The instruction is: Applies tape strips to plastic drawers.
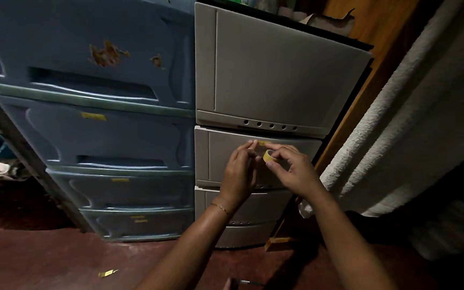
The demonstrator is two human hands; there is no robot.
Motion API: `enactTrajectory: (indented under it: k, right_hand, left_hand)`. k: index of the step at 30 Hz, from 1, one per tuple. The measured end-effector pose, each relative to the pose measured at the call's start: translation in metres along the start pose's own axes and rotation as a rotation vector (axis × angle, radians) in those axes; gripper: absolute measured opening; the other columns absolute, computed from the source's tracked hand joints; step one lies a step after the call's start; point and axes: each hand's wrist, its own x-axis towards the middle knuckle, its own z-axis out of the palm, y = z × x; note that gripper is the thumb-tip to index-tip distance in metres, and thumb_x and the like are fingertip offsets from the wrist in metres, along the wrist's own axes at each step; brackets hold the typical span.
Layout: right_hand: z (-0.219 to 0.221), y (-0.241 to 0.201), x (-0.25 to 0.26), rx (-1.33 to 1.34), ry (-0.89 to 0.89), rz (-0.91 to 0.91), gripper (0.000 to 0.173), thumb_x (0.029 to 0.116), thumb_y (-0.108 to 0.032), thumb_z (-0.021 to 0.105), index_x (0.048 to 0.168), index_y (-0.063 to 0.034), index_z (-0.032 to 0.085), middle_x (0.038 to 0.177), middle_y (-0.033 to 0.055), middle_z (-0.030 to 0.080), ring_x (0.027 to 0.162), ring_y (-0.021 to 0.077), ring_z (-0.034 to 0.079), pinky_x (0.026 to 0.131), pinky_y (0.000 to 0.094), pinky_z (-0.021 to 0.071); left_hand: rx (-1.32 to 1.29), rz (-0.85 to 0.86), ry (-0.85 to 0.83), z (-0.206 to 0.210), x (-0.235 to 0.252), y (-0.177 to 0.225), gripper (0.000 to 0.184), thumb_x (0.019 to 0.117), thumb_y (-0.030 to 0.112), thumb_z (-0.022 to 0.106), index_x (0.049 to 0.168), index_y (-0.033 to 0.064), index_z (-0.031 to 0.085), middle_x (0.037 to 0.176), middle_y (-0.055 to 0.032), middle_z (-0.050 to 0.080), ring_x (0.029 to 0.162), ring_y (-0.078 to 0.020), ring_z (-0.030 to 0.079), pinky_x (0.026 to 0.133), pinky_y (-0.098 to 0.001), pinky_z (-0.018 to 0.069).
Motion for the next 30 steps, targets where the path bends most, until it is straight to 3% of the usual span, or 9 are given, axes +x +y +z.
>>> enactTrajectory:
  k: [5,9,12,15,19,25,30]
  right_hand:
    - [-0.001,-0.003,-0.001,0.021,-0.028,0.052,0.019,0.0982,-0.019,0.065,0.099,-0.0017,0.072,0.139,0.0092,0.065,0.127,0.0175,0.061,0.105,0.0368,0.0502]
    - [0.002,-0.003,-0.004,0.045,-0.03,0.056,0.02,0.0983,-0.021,0.065,0.1,-0.0019,0.072,0.14,0.0104,0.063,0.129,0.0168,0.06,0.107,0.0368,0.0493]
    - [0.003,-0.004,-0.007,0.065,-0.034,0.07,0.02,0.0985,-0.02,0.065,0.1,-0.001,0.072,0.142,0.0111,0.062,0.132,0.0172,0.059,0.109,0.0369,0.0485]
    - [0.005,-0.003,-0.008,0.077,-0.032,0.07,0.02,0.0986,-0.02,0.065,0.099,-0.0011,0.072,0.143,0.0108,0.062,0.132,0.0161,0.058,0.108,0.035,0.0484]
    - [0.006,-0.002,-0.01,0.089,-0.038,0.065,0.021,0.0985,-0.019,0.064,0.1,0.0001,0.072,0.144,0.0118,0.061,0.131,0.0167,0.058,0.108,0.0355,0.0483]
    - [0.006,-0.004,-0.012,0.09,-0.047,0.095,0.022,0.0999,-0.02,0.063,0.103,-0.0002,0.073,0.145,0.0108,0.061,0.131,0.0157,0.059,0.108,0.0342,0.0483]
    - [0.007,-0.004,-0.01,0.101,-0.019,0.09,0.02,0.0996,-0.019,0.063,0.099,-0.0008,0.071,0.141,0.011,0.063,0.131,0.0165,0.059,0.109,0.0359,0.0487]
  left_hand:
    - [-0.01,0.024,0.017,-0.003,-0.003,-0.005,0.012,0.1,0.007,0.059,0.105,-0.0026,0.062,0.135,-0.0193,0.064,0.132,-0.0256,0.059,0.108,-0.0369,0.0497]
    - [0.001,-0.008,0.067,-0.002,-0.011,-0.001,0.012,0.1022,0.013,0.058,0.108,0.0024,0.061,0.133,-0.0125,0.067,0.131,-0.0228,0.058,0.107,-0.0369,0.0473]
    - [-0.024,-0.01,0.055,0.002,-0.014,0.0,0.015,0.1019,0.012,0.058,0.111,0.0007,0.062,0.13,-0.0136,0.068,0.127,-0.0235,0.061,0.104,-0.0369,0.0512]
    - [-0.023,-0.019,0.026,0.005,-0.014,-0.001,0.015,0.1024,0.012,0.057,0.111,0.0012,0.061,0.134,-0.013,0.066,0.13,-0.0225,0.06,0.106,-0.0369,0.0497]
    - [0.009,-0.041,-0.018,0.007,-0.012,-0.001,0.02,0.0995,0.01,0.058,0.117,0.0017,0.063,0.137,-0.011,0.065,0.131,-0.0258,0.057,0.108,-0.0457,0.0444]
    - [0.099,-0.031,-0.04,0.006,-0.011,-0.002,0.013,0.0991,0.011,0.058,0.109,0.0036,0.064,0.141,-0.0094,0.064,0.133,-0.0256,0.057,0.108,-0.0487,0.0419]
    - [0.124,-0.018,-0.029,0.007,-0.01,-0.001,0.012,0.1025,0.014,0.056,0.106,0.0048,0.062,0.14,-0.0089,0.064,0.133,-0.0243,0.057,0.108,-0.0476,0.0423]
